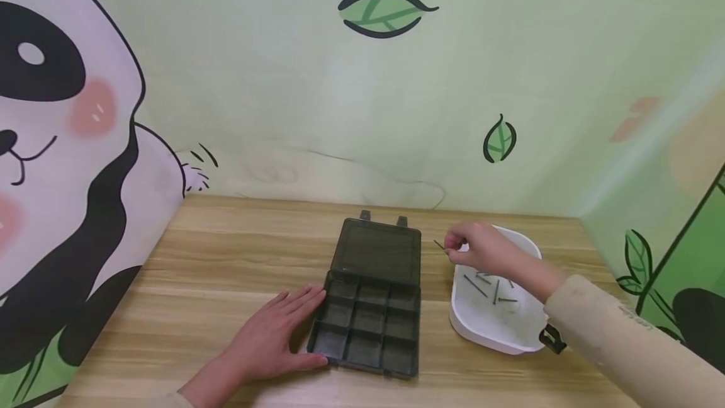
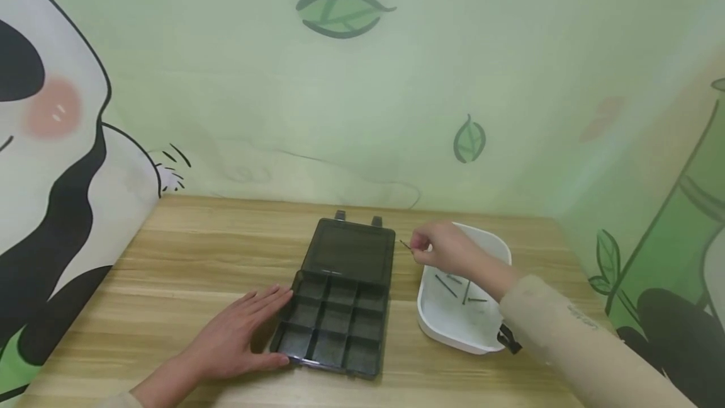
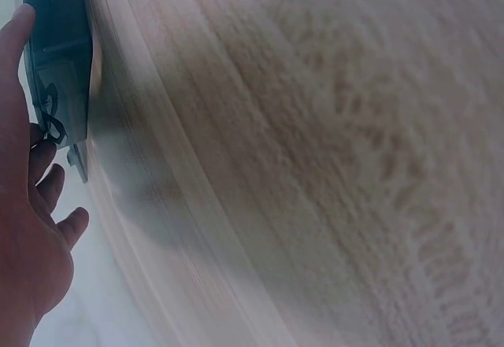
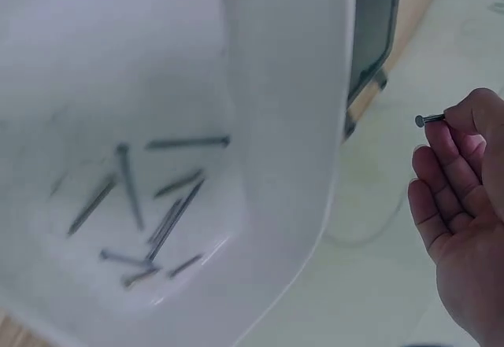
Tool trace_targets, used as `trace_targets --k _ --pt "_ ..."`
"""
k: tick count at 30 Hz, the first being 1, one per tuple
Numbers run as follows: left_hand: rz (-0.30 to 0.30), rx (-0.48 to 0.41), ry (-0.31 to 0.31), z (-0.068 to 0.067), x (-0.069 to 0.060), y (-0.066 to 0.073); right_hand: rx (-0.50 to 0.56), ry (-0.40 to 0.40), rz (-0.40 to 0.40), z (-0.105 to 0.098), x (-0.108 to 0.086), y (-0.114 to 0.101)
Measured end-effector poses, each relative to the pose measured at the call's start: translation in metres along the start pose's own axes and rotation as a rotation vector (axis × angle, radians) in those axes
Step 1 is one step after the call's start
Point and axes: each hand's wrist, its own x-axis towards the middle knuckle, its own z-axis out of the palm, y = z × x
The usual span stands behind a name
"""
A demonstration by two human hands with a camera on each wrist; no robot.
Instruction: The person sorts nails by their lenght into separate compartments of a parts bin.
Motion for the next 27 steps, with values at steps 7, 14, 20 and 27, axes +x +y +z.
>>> trace_targets --k 7,14,20,27 --pt "0.001 -0.010 -0.009 -0.001 0.001 0.000 0.028 -0.025 -0.056 0.013 0.011 -0.021" --pt "-0.008 -0.015 -0.007 -0.002 0.001 0.001 0.057 -0.055 -0.117 0.029 0.021 -0.040" --pt "0.000 -0.008 -0.008 -0.001 0.001 0.000 0.032 -0.084 -0.155 0.040 0.030 -0.055" --pt "0.008 -0.014 0.000 -0.002 0.002 0.000 0.048 -0.107 -0.215 0.053 0.041 -0.064"
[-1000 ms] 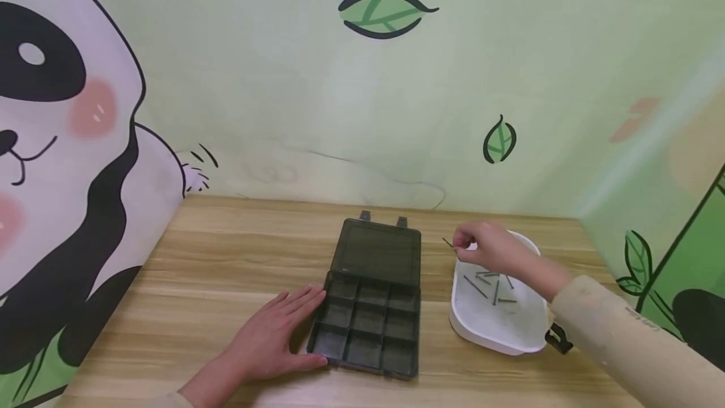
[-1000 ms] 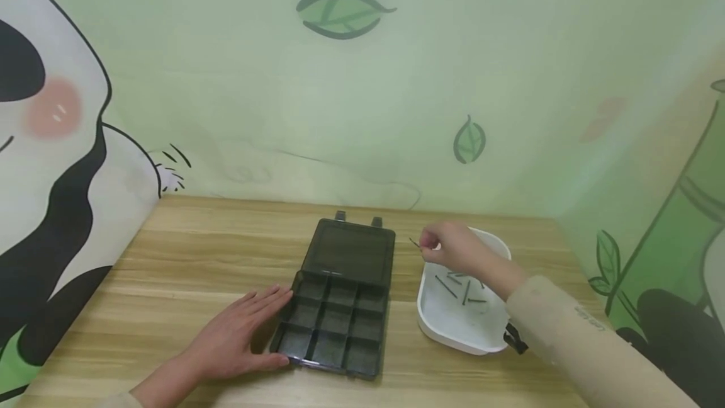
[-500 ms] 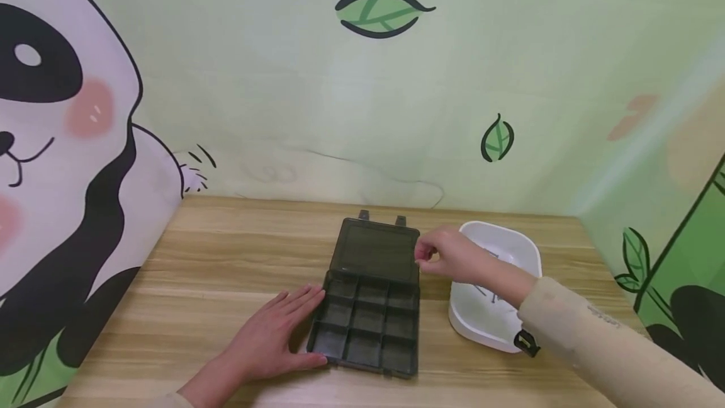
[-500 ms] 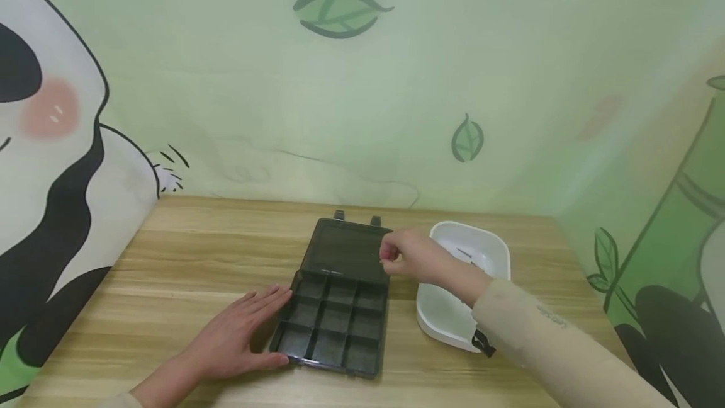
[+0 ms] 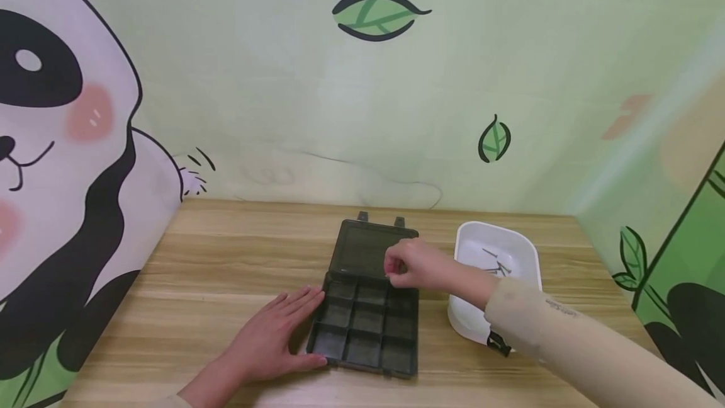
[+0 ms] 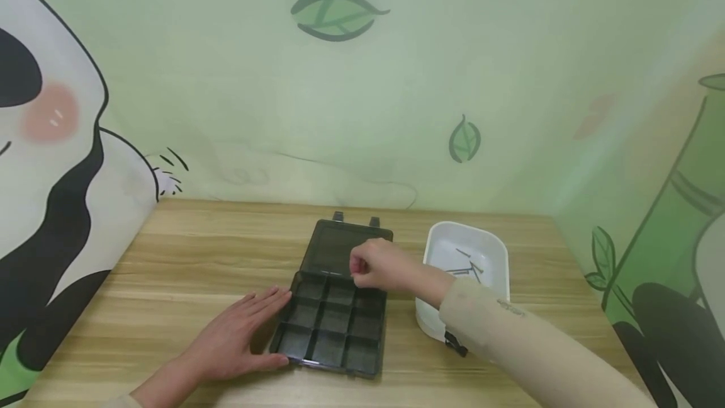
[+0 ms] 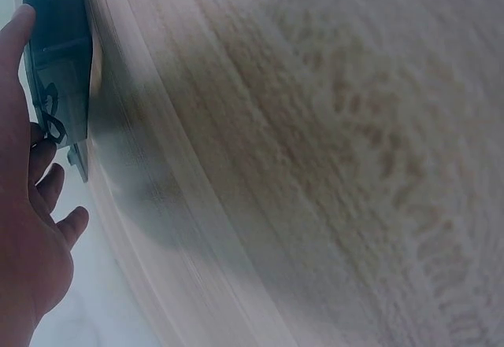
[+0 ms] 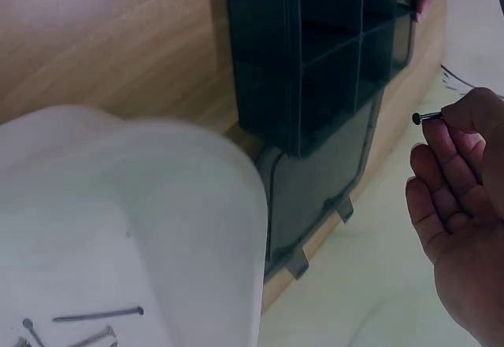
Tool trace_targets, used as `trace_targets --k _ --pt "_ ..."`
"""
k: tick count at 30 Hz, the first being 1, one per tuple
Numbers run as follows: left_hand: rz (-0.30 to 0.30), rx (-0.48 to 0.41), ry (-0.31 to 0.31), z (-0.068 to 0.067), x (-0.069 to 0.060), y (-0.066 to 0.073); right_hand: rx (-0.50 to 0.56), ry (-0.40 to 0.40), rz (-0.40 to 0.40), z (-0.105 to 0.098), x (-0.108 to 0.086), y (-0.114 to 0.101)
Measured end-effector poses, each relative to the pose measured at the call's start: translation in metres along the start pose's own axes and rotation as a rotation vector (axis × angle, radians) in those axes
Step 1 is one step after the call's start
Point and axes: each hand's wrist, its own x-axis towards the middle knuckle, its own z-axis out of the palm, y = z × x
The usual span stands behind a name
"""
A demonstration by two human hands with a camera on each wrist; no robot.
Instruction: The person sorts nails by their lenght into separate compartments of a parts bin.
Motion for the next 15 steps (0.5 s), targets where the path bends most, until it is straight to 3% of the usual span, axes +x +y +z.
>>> trace_targets --k 7,15 --pt "-0.001 -0.002 0.000 0.001 -0.002 -0.003 0.037 -0.025 0.003 0.013 0.011 -0.008" --pt "-0.013 -0.019 -0.017 0.000 0.000 -0.002 0.010 -0.043 -0.010 0.022 0.017 -0.007"
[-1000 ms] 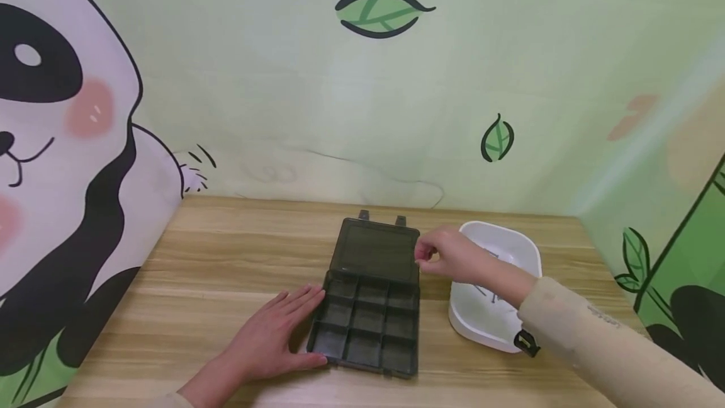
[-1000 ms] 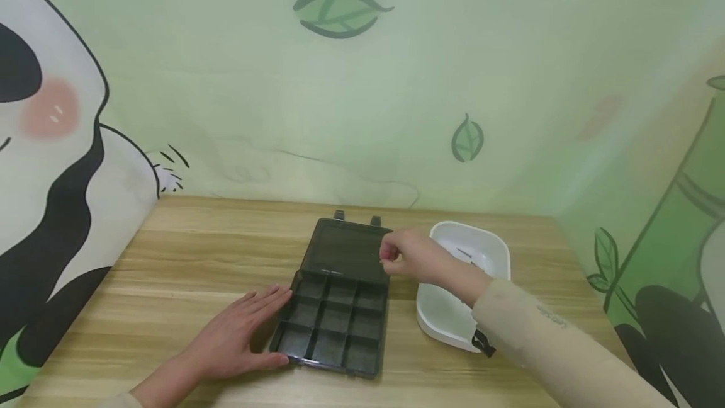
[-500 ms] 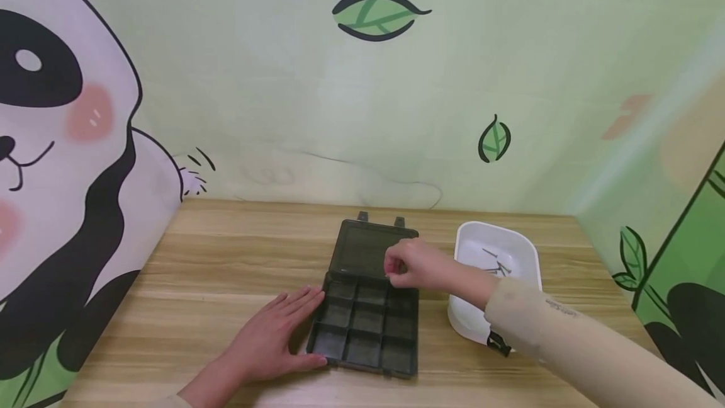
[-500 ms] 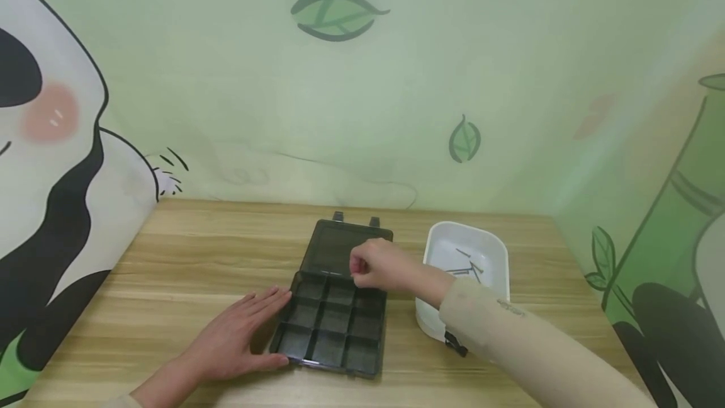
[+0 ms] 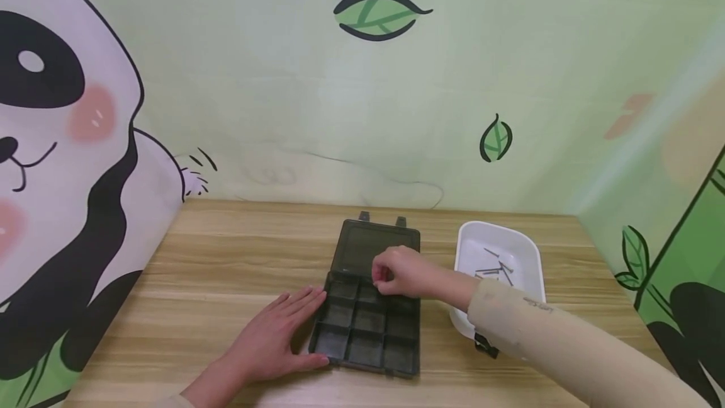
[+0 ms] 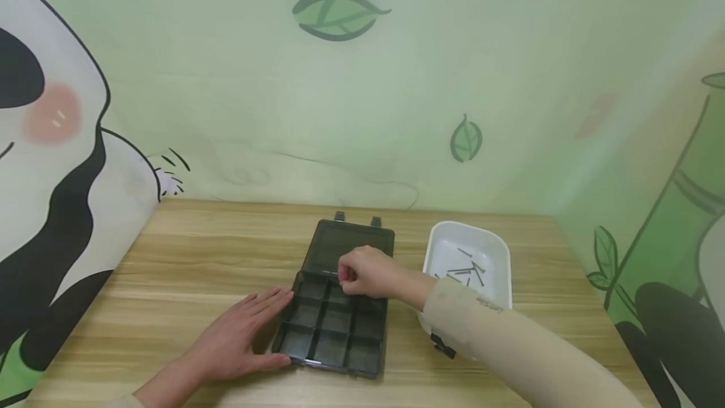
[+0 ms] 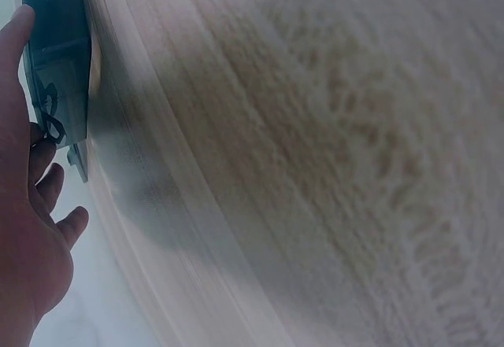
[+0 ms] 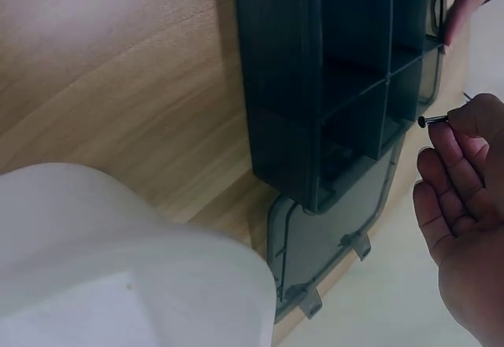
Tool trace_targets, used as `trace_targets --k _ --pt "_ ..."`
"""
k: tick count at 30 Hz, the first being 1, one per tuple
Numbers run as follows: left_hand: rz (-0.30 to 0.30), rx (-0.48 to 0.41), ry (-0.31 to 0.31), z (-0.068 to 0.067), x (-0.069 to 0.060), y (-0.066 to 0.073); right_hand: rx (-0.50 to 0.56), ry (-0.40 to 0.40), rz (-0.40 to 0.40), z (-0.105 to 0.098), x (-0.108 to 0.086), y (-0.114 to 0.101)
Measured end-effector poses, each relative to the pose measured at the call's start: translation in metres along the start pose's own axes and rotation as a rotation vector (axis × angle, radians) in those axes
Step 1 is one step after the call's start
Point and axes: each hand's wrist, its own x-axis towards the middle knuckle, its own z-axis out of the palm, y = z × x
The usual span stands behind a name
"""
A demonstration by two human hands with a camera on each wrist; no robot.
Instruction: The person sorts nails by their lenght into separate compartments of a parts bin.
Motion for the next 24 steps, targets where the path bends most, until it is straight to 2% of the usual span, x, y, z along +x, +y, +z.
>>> trace_targets --k 8,16,24 --pt "-0.010 -0.010 -0.004 -0.002 -0.003 0.000 -0.132 0.005 -0.057 0.009 0.004 0.002" --pt "-0.016 -0.005 -0.012 0.000 -0.003 0.000 -0.212 -0.016 -0.105 0.015 0.005 0.006" --pt "-0.011 -0.005 -0.006 0.001 -0.002 -0.002 -0.246 0.024 -0.148 0.013 0.003 0.008"
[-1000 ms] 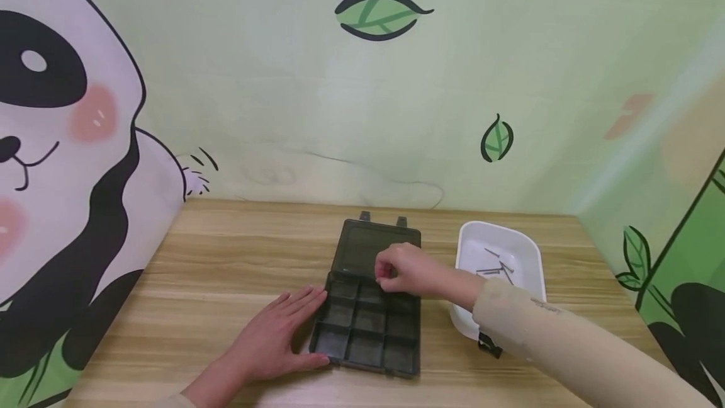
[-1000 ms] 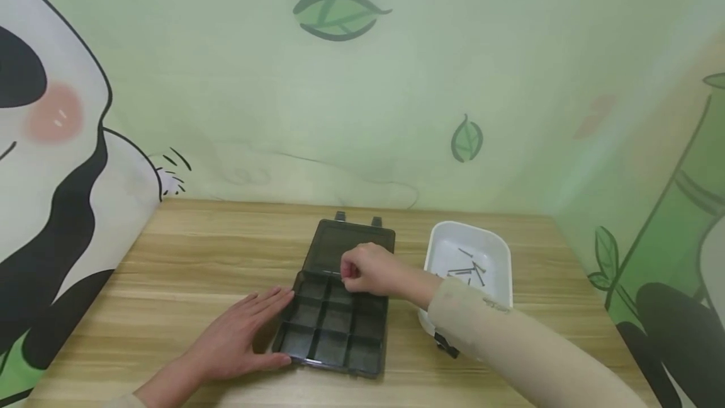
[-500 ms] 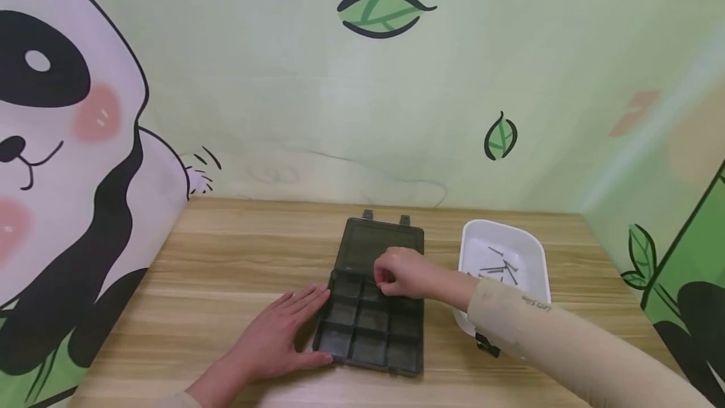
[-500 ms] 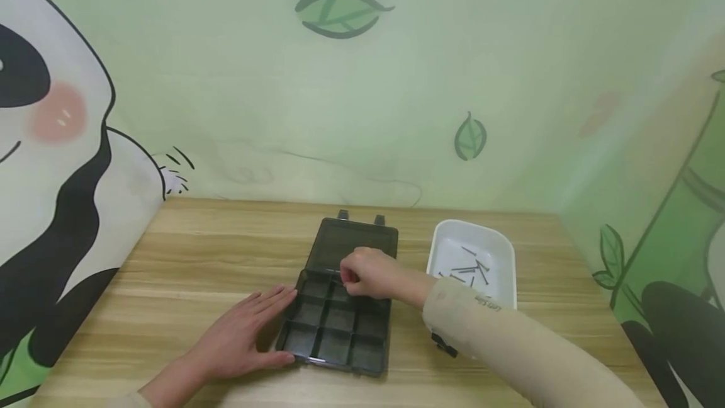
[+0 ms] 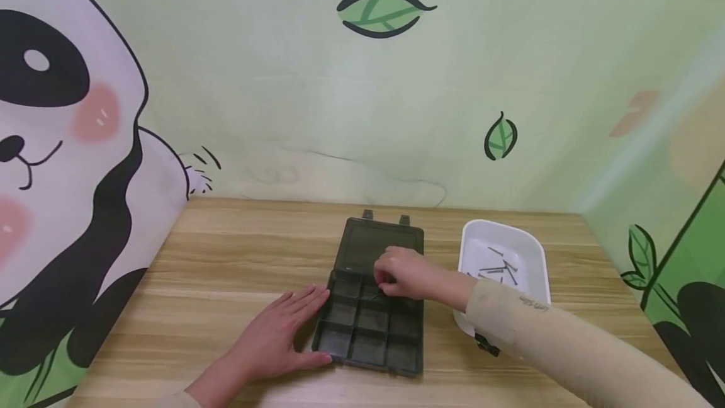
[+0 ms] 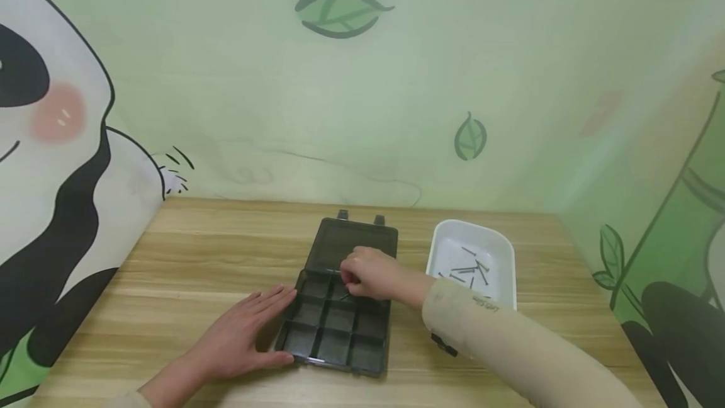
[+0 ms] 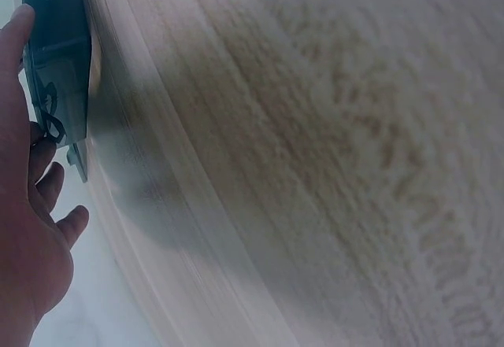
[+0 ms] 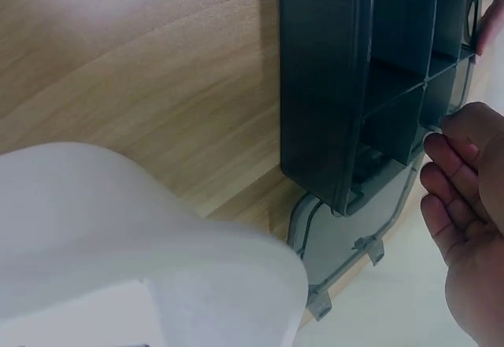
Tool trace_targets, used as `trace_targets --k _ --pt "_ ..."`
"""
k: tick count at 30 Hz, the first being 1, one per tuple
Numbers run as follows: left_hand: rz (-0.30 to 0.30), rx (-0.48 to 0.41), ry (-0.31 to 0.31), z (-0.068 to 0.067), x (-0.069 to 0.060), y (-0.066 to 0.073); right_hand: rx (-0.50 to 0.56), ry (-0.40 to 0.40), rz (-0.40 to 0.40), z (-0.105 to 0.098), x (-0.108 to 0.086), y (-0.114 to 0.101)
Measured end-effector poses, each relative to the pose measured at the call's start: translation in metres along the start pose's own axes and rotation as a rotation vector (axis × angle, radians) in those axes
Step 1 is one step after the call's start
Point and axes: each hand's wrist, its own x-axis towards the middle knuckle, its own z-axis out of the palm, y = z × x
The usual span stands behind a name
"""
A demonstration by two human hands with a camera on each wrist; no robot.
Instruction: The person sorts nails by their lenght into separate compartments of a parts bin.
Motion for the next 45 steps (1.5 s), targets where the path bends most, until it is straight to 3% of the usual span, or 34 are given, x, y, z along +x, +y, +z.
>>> trace_targets --k 11,20,33,45 --pt "0.015 0.013 0.004 -0.001 0.001 0.000 0.057 0.078 -0.014 -0.016 -0.019 0.002" --pt "0.023 0.027 0.008 -0.001 0.000 0.000 0.130 0.055 0.111 -0.040 -0.041 0.009" --pt "0.019 0.021 0.005 0.001 0.000 0.000 0.066 0.135 0.209 -0.070 -0.079 0.032" --pt "0.019 0.025 0.016 0.002 0.000 0.000 0.076 0.156 0.380 -0.078 -0.119 0.055"
